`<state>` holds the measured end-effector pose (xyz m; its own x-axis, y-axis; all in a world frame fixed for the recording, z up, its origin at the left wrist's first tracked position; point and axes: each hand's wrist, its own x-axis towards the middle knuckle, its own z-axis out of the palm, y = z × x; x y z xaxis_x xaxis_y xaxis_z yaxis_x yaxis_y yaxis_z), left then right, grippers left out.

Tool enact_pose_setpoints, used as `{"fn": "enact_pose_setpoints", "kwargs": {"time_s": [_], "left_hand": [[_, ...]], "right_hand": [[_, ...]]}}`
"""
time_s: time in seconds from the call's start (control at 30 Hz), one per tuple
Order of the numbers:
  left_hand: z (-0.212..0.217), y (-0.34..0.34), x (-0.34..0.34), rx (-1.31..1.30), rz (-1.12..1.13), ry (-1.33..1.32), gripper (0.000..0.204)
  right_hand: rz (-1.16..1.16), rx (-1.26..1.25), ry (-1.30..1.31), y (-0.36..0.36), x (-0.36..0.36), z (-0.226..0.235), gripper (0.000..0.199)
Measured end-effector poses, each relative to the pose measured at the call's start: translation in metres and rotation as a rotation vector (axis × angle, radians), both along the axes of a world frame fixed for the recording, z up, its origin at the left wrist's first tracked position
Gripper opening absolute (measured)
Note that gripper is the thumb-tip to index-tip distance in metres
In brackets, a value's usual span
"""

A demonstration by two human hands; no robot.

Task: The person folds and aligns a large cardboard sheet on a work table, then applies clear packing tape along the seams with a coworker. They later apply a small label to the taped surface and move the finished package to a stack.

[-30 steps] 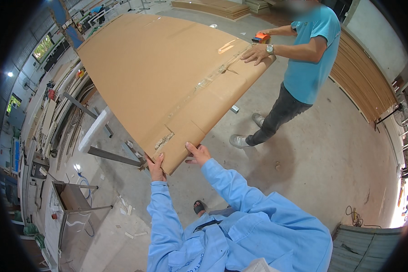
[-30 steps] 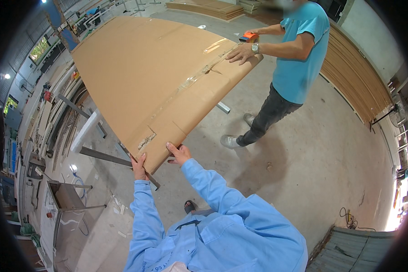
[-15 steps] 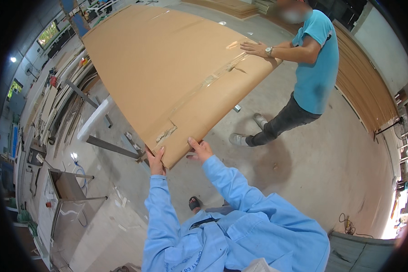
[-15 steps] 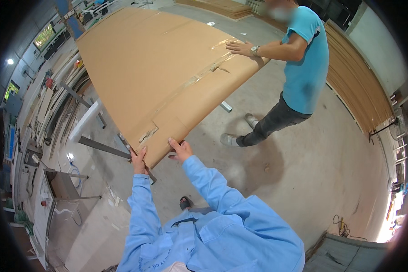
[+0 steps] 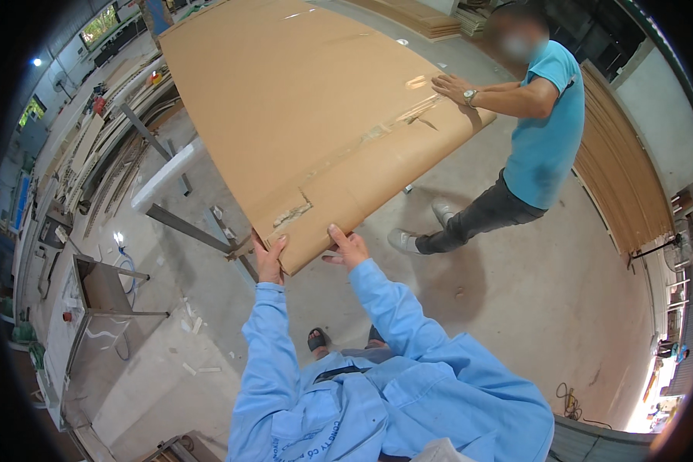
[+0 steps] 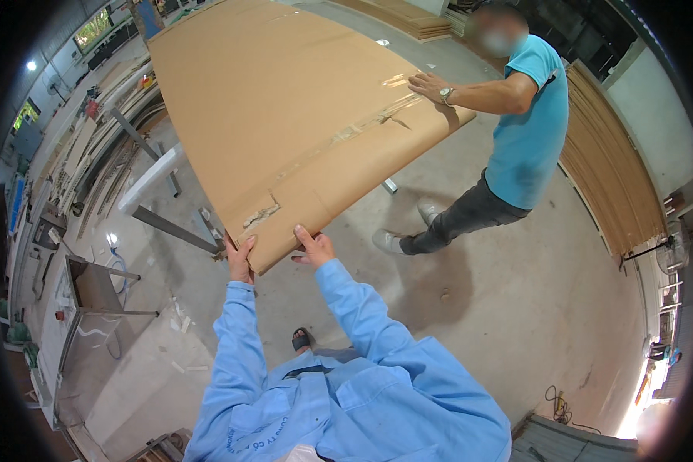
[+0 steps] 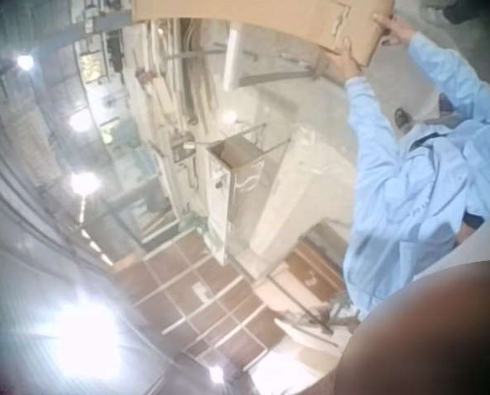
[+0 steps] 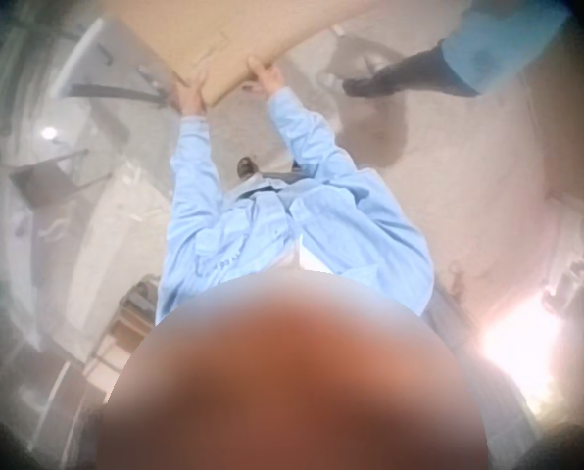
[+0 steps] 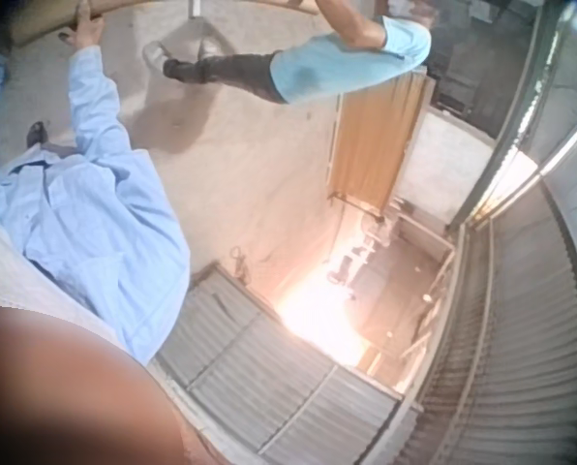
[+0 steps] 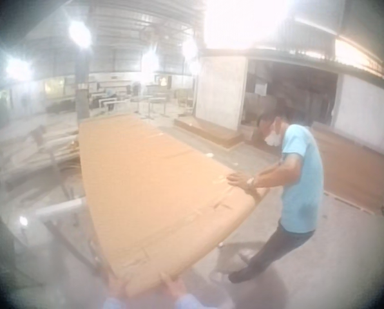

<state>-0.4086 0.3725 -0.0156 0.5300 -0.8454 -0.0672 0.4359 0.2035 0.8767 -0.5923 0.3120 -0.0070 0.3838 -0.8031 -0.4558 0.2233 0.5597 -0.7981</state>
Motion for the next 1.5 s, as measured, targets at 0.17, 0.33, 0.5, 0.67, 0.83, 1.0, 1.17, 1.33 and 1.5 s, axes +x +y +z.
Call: {"fn": "enact_pose_setpoints", "kwargs": {"time_s": [0.17,0.33,0.5,0.67,0.83,1.0,1.17,1.33,1.5], "left_hand": [[-0.001,0.0,0.0,-0.025,0.001,0.013,0.088],[-0.002,0.0,0.001,-0.026,-0.012,0.014,0.087],[-0.003,0.0,0.001,-0.035,-0.004,-0.012,0.086],[-0.006,-0.001,0.002,-0.022,0.002,-0.078,0.079],[-0.004,0.003,0.006,0.128,-0.01,-0.161,0.066],[0.005,0.008,0.005,0.239,-0.072,-0.146,0.061],[0.012,0.028,0.0,0.419,-0.173,-0.029,0.059],[0.007,0.038,0.004,0.433,-0.166,-0.154,0.054],[-0.006,0.031,0.005,0.372,-0.125,-0.21,0.051]], "right_hand": [[0.015,0.009,0.023,-0.001,-0.001,-0.003,0.063],[0.027,-0.006,0.022,-0.002,-0.002,-0.006,0.064],[0.026,-0.031,0.026,-0.002,-0.003,-0.004,0.069],[0.023,-0.037,0.044,-0.001,-0.003,-0.002,0.067],[0.042,-0.021,0.016,0.003,-0.005,-0.001,0.069],[0.19,0.013,-0.024,0.023,-0.014,-0.01,0.062],[0.471,0.035,0.204,0.091,-0.038,-0.059,0.05],[0.587,0.072,0.555,0.167,-0.089,-0.139,0.042],[0.586,0.111,0.902,0.217,-0.16,-0.175,0.041]]}}
